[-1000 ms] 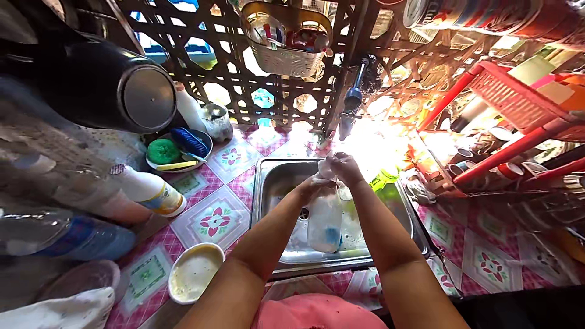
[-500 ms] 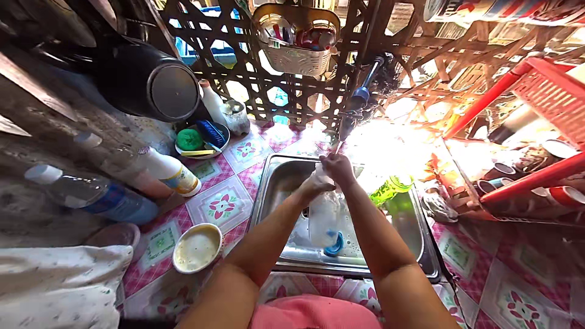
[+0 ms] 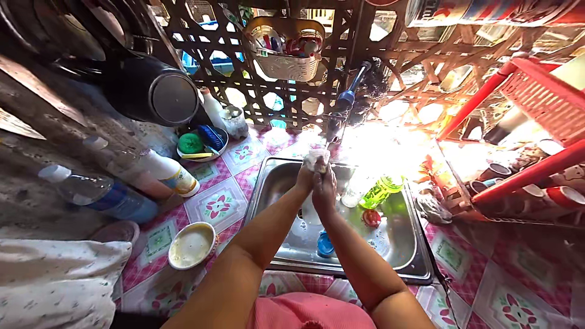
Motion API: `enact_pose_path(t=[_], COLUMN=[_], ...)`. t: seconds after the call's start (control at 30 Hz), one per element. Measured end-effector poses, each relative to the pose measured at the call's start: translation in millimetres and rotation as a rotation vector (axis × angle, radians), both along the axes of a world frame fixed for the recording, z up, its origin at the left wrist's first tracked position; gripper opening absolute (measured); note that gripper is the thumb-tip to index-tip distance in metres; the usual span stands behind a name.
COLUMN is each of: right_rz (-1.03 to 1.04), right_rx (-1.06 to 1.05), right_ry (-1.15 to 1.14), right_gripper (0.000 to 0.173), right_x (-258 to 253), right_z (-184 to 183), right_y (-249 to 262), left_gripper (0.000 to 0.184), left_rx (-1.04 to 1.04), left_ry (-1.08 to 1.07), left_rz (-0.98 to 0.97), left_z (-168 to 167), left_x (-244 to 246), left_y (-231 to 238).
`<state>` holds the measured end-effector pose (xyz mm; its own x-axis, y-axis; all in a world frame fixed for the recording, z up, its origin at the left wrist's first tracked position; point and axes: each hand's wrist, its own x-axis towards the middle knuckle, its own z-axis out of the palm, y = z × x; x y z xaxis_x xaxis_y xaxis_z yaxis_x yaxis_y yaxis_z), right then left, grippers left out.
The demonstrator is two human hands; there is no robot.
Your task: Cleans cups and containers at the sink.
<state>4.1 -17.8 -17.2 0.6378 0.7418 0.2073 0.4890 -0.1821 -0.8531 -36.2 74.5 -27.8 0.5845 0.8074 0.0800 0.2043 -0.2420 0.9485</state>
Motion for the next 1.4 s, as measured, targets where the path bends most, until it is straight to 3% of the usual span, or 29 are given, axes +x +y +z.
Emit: enact_pose_path(t=[0.07, 0.17, 0.23, 0.43, 0.5, 0.57, 0.63, 0.73, 0.83, 0.97, 1.03, 1.1, 1.17, 1.3, 1.4], right_rz=[0.007, -0.009, 0.011, -0.047, -0.057, -0.003, 0.030, 0.124, 0.162, 0.123, 0.133, 0.113, 0.156, 0.219, 0.183], right_rx=[0.064, 0.162, 0.198, 0.136, 0.172, 0.224, 0.228, 0.167, 0.163, 0.203, 0.237, 0.288, 0.221, -0.214, -0.149], right_ry=[0.204, 0.804, 0.887, 0.816, 0.776, 0.656, 0.612, 0.932, 1.025, 0.655, 0.480, 0.382, 0.409, 0.591, 0.521], right_gripper=[0.045, 0.049, 0.044, 0.028, 0.034, 0.045, 0.049, 0.053, 0.053, 0.049, 0.055, 0.055, 0.046, 0.042, 0.041], right_x=[22, 52, 57, 50, 40, 27, 24, 46, 53, 39, 34, 32, 39, 69, 65], right_z=[-8, -2, 1, -2, -9, -12, -9, 3, 11, 8, 2, -1, -1, -4, -12], right_y=[1, 3, 2, 13, 19, 21, 17, 7, 6, 6, 9, 21, 29, 36, 25], left_gripper=[0.051, 0.065, 0.067, 0.041, 0.054, 0.066, 0.062, 0.053, 0.048, 0.054, 0.052, 0.056, 0.052, 0.066, 0.061], left_rx=[-0.017, -0.164, -0.106, 0.265, 0.154, 0.045, 0.002, -0.245, -0.110, 0.171, 0.152, -0.007, -0.111, -0.181, -0.059], left_ry=[-0.063, -0.131, -0.037, 0.385, 0.477, 0.391, 0.141, -0.205, -0.137, 0.129, 0.045, -0.122, -0.261, -0.424, -0.488], left_rz=[-0.074, -0.150, -0.130, -0.153, -0.047, 0.087, 0.090, -0.155, -0.106, 0.145, 0.126, 0.103, 0.148, 0.232, 0.369], left_z=[-1, 3, 9, 16, 22, 22, 15, 10, 4, 11, 5, -2, -2, 11, 17], left_x=[-3, -5, -5, -9, -10, -12, -18, -29, -32, -27, -22, -17, -18, -16, -14], left_y=[-7, -19, -24, -29, -28, -22, -16, -15, -12, -20, -27, -34, -41, -38, -26])
